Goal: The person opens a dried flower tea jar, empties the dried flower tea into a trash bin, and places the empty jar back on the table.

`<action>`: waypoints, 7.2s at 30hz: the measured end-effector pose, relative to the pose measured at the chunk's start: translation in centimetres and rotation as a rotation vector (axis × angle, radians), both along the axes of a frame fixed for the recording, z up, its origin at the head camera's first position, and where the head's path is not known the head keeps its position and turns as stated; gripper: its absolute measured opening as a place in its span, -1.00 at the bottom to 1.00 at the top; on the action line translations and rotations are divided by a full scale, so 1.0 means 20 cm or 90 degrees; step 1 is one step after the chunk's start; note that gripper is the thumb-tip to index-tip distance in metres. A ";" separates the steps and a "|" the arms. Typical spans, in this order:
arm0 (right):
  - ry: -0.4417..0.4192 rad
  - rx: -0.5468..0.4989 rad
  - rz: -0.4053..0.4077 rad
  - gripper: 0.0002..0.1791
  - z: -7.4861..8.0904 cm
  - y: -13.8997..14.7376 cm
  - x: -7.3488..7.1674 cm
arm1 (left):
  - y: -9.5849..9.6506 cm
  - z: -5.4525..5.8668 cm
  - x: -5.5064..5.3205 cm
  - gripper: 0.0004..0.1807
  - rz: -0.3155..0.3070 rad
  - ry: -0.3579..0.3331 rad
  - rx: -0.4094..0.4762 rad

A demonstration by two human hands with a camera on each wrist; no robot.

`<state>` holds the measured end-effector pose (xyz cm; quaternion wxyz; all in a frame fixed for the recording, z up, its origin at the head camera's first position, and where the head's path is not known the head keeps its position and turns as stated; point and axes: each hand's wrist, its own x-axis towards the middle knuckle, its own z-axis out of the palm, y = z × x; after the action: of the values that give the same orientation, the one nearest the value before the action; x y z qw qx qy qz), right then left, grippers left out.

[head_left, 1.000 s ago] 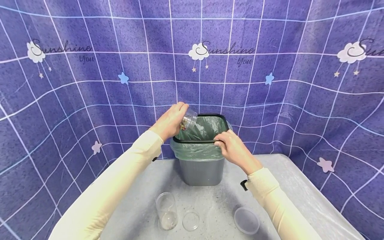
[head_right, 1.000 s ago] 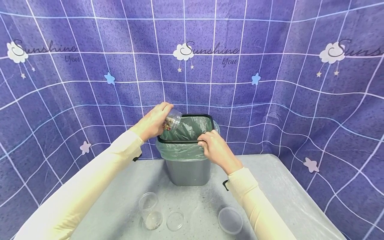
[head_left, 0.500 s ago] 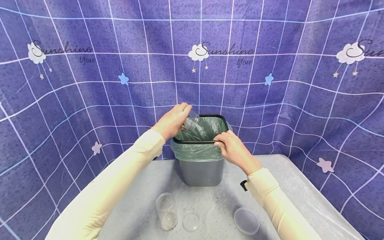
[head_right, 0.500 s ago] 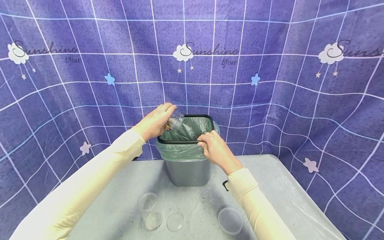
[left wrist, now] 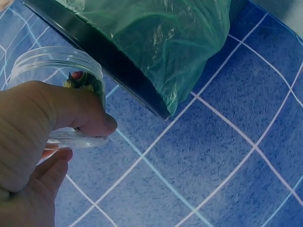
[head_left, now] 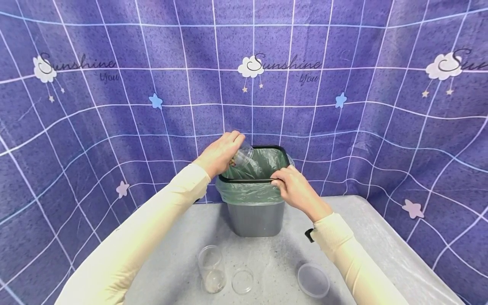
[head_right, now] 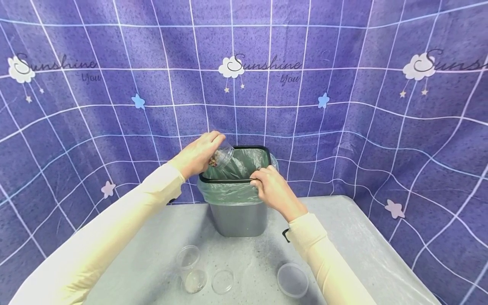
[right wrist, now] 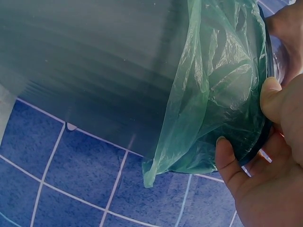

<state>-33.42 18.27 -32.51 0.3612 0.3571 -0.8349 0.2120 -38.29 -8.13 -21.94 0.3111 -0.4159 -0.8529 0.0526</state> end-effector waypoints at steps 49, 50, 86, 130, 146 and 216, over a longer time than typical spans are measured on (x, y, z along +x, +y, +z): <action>0.006 -0.003 0.006 -0.95 0.01 0.00 0.00 | 0.10 0.04 0.02 -0.56 0.013 0.155 -0.162; 0.003 -0.003 0.006 -0.95 0.01 0.00 0.00 | 0.10 0.04 0.02 -0.58 0.018 0.157 -0.175; -0.017 0.007 -0.013 -0.94 0.02 0.00 0.01 | 0.12 0.05 0.05 -0.38 0.039 0.093 -0.172; -0.013 0.006 0.000 -0.94 0.01 0.00 -0.01 | 0.06 0.13 0.12 -0.26 0.036 0.016 0.078; -0.029 0.008 -0.009 -0.94 0.01 0.01 0.00 | 0.07 0.10 0.16 -0.01 0.027 -0.062 0.168; -0.093 0.025 -0.027 -0.72 0.12 0.03 0.07 | 0.08 -0.18 0.55 0.10 0.122 -0.154 0.576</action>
<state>-32.03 18.77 -30.12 0.2965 0.3299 -0.8704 0.2136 -27.20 -6.59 -25.61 0.3531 -0.1615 -0.8549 -0.3441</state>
